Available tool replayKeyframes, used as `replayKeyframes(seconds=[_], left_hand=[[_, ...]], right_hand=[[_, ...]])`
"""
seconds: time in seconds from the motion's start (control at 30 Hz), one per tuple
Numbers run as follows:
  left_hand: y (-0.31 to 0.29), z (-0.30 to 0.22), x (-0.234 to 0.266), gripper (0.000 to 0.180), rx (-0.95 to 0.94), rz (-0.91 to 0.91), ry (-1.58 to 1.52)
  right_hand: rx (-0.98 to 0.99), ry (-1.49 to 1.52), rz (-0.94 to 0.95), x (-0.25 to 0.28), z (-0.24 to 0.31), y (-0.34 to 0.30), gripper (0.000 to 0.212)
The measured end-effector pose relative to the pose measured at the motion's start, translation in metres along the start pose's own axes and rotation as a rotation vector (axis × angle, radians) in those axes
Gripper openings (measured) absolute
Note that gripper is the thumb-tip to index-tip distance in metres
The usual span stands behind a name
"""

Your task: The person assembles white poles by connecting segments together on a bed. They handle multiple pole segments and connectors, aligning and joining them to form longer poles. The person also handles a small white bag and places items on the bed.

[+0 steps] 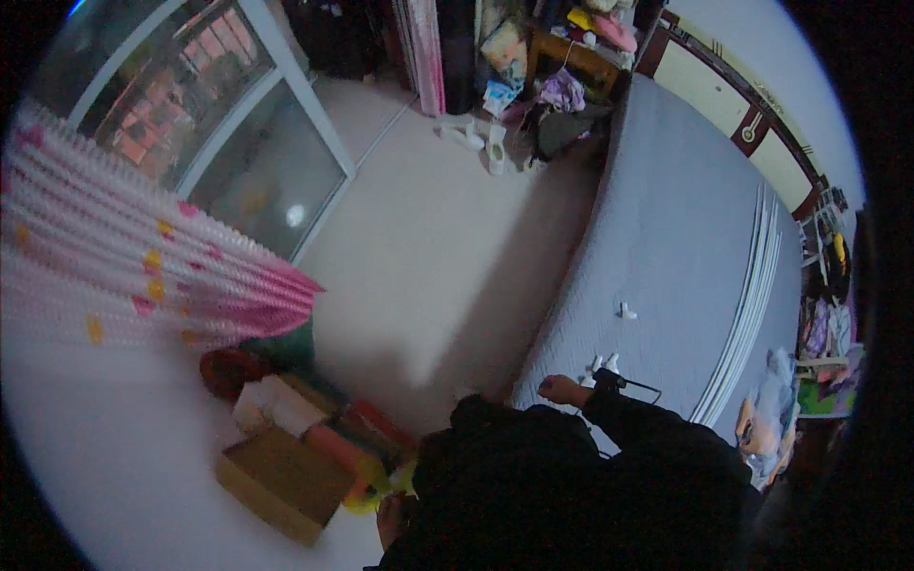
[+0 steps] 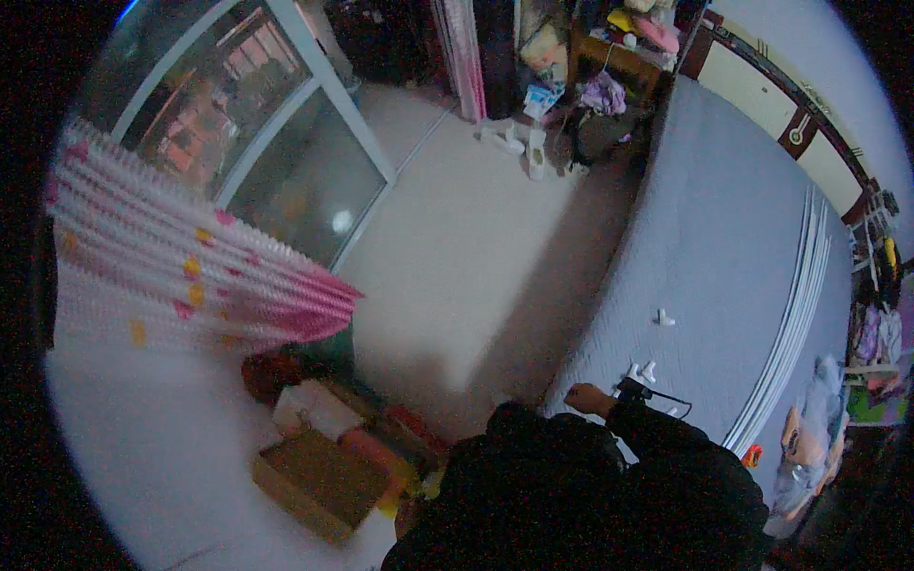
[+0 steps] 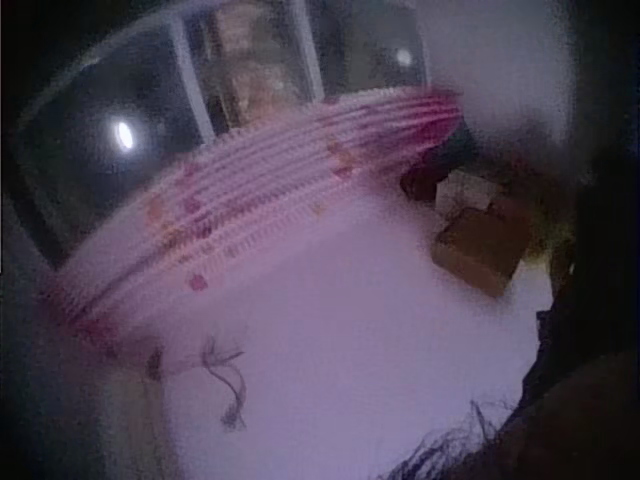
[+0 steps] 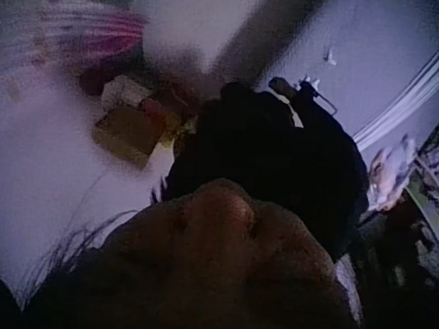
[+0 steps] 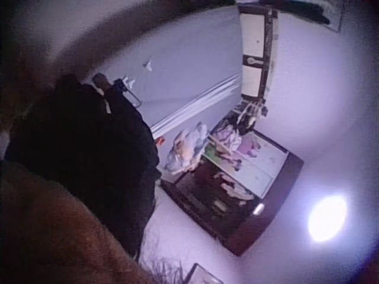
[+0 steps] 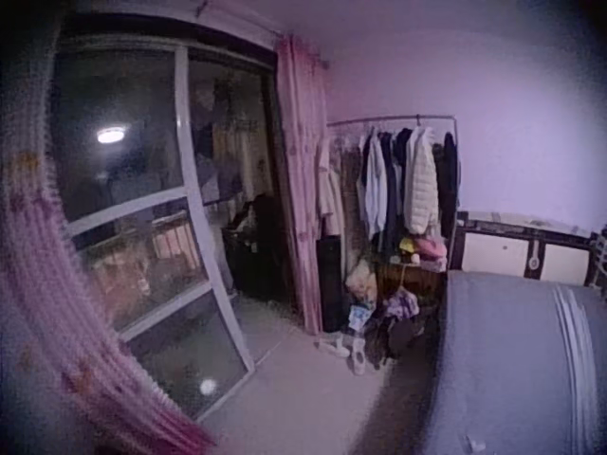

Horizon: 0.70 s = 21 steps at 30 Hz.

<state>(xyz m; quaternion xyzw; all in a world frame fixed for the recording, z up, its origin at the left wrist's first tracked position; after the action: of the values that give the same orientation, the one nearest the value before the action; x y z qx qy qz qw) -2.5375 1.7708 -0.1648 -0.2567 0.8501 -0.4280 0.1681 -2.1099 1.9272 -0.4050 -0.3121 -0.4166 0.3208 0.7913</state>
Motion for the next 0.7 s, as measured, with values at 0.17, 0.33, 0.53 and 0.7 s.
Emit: replayKeyframes(seconds=[0.17, 0.33, 0.53, 0.7], left_hand=[[0.055, -0.064, -0.027, 0.032, -0.071, 0.058, 0.13], [0.107, -0.111, -0.055, 0.032, -0.068, 0.106, 0.279], [0.204, -0.182, -0.123, 0.032, -0.05, 0.185, 0.446], [0.287, -0.255, -0.204, 0.033, -0.084, 0.304, 0.652]], right_hand=[[0.025, 0.052, -0.15, 0.056, 0.031, 0.028, 0.036], [0.007, 0.315, -0.256, 0.106, 0.055, 0.05, 0.033], [-0.122, 0.424, -0.3, 0.162, 0.061, 0.091, 0.034], [0.161, 0.389, -0.48, 0.198, 0.062, 0.117, 0.035]])
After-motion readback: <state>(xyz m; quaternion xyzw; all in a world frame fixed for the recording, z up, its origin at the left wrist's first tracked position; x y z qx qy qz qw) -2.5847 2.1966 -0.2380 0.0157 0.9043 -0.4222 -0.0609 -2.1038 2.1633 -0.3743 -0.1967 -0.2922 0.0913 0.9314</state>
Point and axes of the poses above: each hand's wrist, its own y-axis towards the middle knuckle, its own x-axis out of the back of the hand, z = x × y, the point moved 3 cm from there along y, towards the middle knuckle, and after that the axes turned 4 degrees about -y, right-handed, at the moved point
